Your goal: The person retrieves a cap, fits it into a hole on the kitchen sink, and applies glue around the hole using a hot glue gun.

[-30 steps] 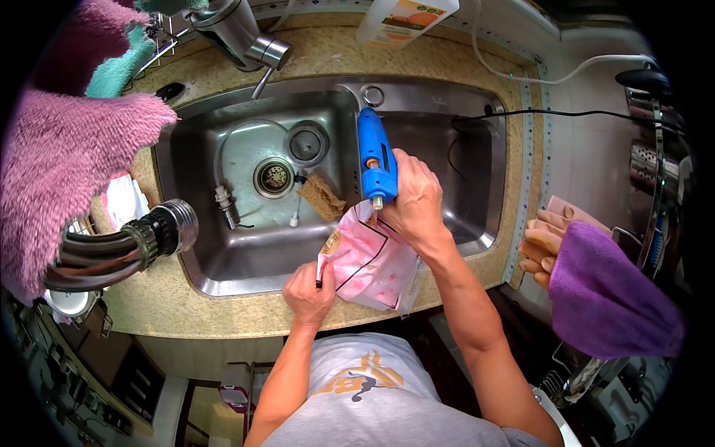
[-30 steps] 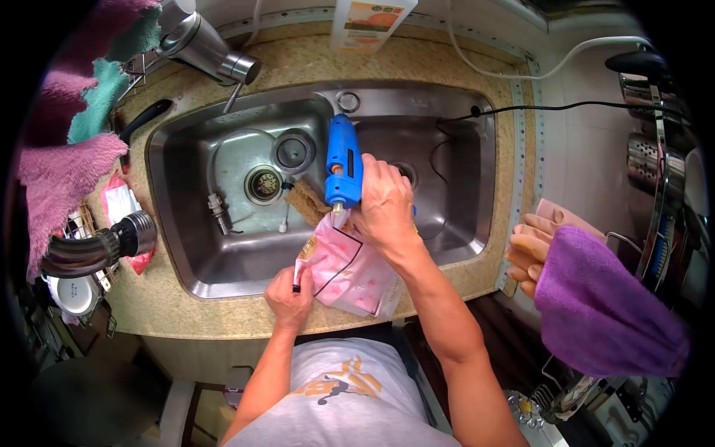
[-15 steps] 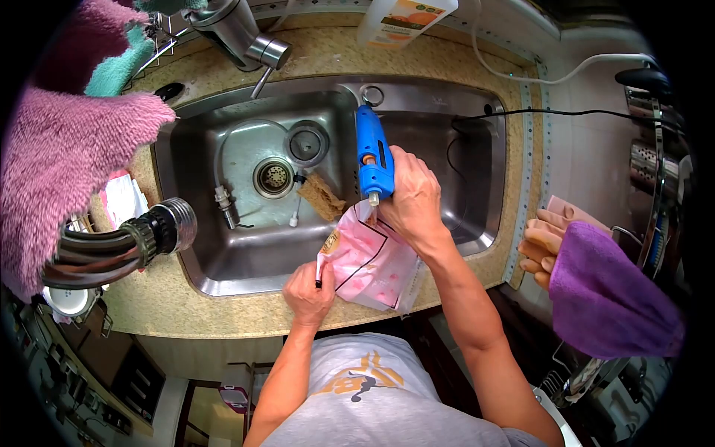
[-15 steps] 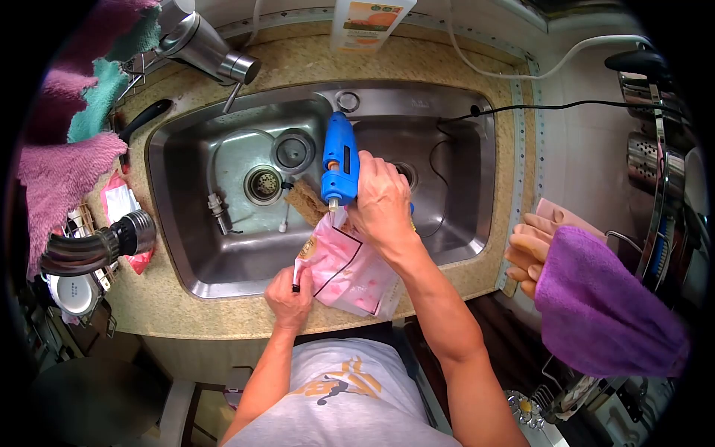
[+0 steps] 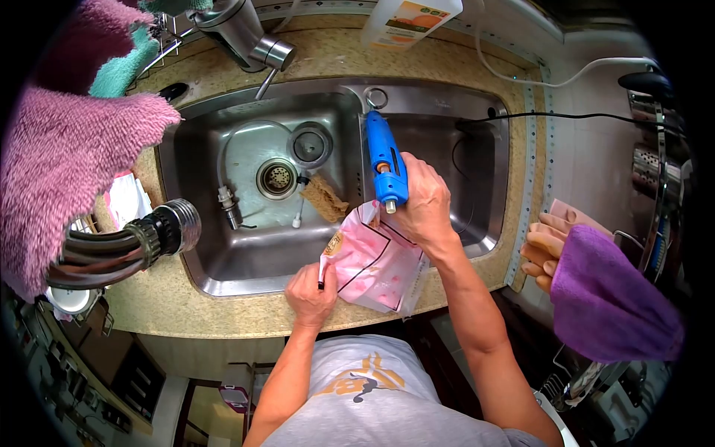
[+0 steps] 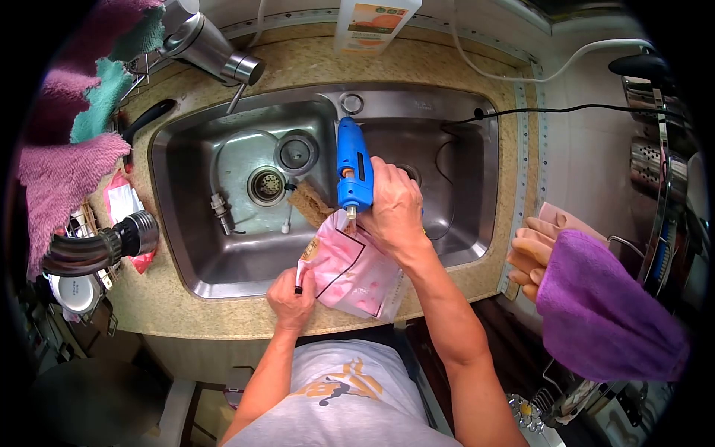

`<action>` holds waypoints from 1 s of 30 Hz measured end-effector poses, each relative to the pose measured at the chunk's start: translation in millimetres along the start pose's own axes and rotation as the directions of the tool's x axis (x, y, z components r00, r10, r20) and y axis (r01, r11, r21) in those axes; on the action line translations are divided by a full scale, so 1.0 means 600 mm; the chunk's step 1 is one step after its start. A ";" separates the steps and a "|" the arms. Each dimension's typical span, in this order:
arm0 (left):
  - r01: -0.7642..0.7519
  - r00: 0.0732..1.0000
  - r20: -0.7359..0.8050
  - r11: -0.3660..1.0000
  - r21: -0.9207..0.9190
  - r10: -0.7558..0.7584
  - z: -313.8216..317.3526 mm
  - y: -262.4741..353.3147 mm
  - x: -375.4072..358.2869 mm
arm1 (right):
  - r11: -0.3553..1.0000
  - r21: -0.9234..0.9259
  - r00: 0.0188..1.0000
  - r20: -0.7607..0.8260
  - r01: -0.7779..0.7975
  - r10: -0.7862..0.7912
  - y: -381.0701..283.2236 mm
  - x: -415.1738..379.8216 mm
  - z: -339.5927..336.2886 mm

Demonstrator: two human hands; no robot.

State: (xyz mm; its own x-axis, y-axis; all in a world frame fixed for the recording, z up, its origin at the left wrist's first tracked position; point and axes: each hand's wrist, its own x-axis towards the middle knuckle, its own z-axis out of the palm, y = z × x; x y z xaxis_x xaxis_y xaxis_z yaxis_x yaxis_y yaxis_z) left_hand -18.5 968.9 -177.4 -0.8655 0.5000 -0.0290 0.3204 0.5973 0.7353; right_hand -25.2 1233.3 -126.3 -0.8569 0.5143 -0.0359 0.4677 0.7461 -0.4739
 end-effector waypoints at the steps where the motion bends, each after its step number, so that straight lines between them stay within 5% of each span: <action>1: 0.008 1.000 0.007 1.000 0.000 -0.008 0.001 0.000 -0.001 | 1.000 -0.009 1.000 -0.002 0.006 -0.006 0.002 0.000 0.001; 30: 0.021 1.000 0.011 1.000 -0.022 -0.021 0.003 -0.005 -0.006 | 0.996 -0.086 1.000 0.001 0.004 -0.004 0.001 0.003 0.014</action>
State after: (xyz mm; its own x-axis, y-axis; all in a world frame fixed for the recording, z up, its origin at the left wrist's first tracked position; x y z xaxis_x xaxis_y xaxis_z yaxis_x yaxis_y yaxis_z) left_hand -15.3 966.5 -180.9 -0.8680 0.4938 -0.0518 0.2932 0.5940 0.7491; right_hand -28.3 1230.9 -133.9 -0.8587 0.5113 -0.0349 0.4816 0.7817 -0.3962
